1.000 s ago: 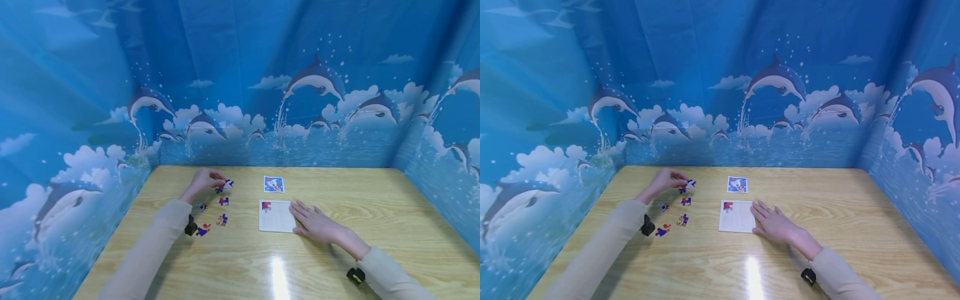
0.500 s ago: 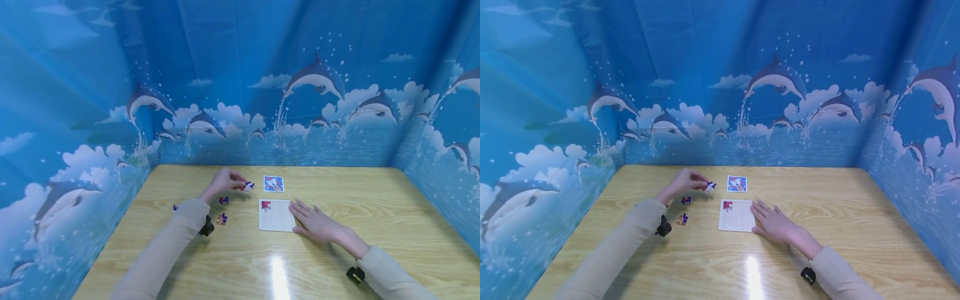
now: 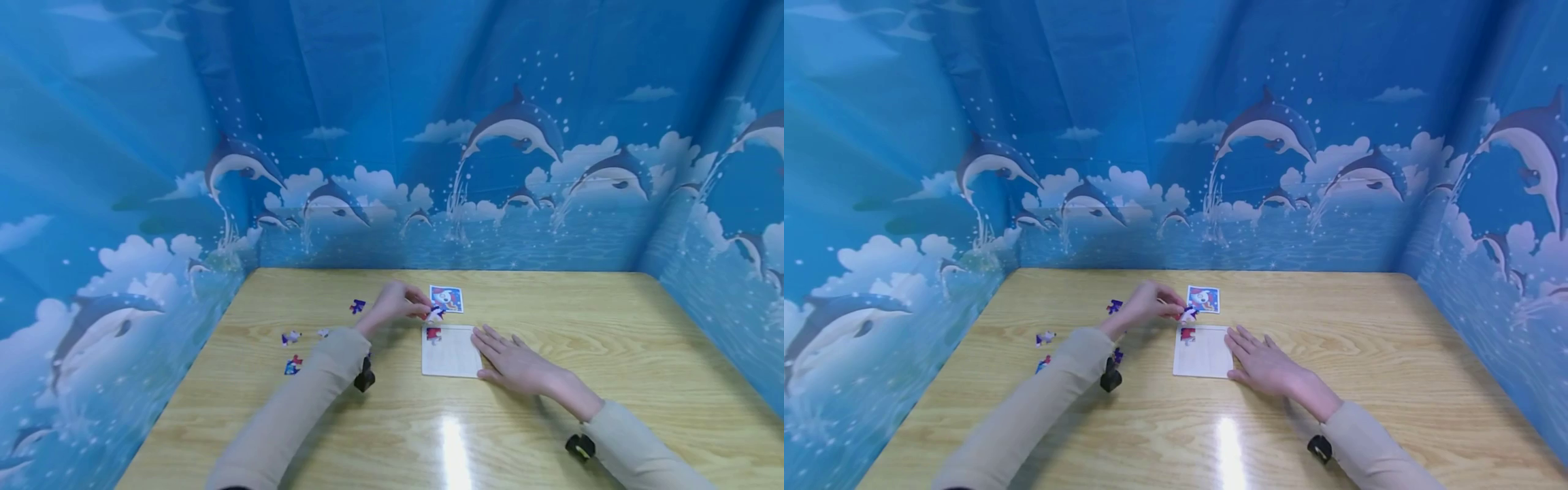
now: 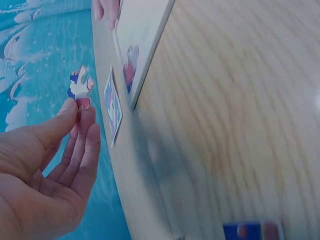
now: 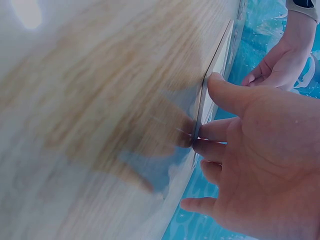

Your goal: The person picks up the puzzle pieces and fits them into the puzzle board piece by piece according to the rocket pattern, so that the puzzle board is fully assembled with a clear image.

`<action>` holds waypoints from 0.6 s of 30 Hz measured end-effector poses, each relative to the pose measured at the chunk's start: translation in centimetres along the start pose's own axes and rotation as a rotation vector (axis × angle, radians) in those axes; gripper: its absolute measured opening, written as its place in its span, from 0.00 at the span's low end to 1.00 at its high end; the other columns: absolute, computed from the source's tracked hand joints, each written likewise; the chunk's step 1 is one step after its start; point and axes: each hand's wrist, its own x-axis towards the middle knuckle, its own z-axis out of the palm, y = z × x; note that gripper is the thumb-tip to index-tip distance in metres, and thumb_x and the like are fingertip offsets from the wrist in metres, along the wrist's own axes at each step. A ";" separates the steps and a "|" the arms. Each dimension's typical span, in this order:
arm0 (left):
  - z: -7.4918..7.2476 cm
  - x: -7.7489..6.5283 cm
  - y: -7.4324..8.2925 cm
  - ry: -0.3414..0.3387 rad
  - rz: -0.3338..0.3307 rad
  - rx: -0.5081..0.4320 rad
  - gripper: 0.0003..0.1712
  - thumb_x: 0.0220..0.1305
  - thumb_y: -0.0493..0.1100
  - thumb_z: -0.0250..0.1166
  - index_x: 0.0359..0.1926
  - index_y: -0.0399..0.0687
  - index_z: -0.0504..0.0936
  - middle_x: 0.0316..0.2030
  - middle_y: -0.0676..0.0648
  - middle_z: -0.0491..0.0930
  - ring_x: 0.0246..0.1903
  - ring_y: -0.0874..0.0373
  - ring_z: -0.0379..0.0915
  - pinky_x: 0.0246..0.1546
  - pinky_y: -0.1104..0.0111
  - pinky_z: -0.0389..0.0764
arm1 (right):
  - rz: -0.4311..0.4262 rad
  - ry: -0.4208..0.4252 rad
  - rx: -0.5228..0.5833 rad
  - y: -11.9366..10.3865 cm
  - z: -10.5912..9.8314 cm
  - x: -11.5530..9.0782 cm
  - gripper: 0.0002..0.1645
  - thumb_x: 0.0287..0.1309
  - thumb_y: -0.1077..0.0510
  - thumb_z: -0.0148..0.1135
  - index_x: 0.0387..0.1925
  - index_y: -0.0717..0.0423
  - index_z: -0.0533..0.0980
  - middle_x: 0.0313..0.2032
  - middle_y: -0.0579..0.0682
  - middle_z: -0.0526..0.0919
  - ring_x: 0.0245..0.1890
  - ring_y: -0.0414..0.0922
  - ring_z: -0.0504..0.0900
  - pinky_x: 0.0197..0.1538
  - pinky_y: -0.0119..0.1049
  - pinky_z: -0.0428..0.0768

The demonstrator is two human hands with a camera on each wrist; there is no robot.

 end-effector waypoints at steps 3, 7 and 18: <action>0.8 0.0 0.4 -0.013 0.008 -0.014 0.04 0.60 0.41 0.74 0.38 0.49 0.90 0.31 0.52 0.87 0.31 0.59 0.83 0.38 0.63 0.87 | 0.002 -0.001 -0.003 0.0 0.1 0.1 0.42 0.75 0.43 0.53 0.76 0.66 0.56 0.77 0.65 0.53 0.77 0.65 0.50 0.70 0.73 0.52; 1.8 0.0 0.9 -0.030 0.003 0.013 0.04 0.60 0.43 0.75 0.37 0.51 0.90 0.31 0.54 0.87 0.30 0.62 0.82 0.35 0.69 0.85 | 0.003 -0.005 -0.003 0.0 0.0 0.1 0.42 0.75 0.43 0.53 0.76 0.65 0.56 0.77 0.65 0.53 0.77 0.65 0.50 0.70 0.73 0.52; 3.6 0.1 1.0 -0.103 0.039 0.148 0.01 0.61 0.43 0.74 0.33 0.55 0.89 0.27 0.58 0.85 0.29 0.65 0.79 0.33 0.74 0.78 | -0.002 0.009 -0.006 0.1 0.1 0.1 0.42 0.74 0.43 0.54 0.75 0.66 0.57 0.76 0.66 0.54 0.76 0.65 0.51 0.69 0.74 0.52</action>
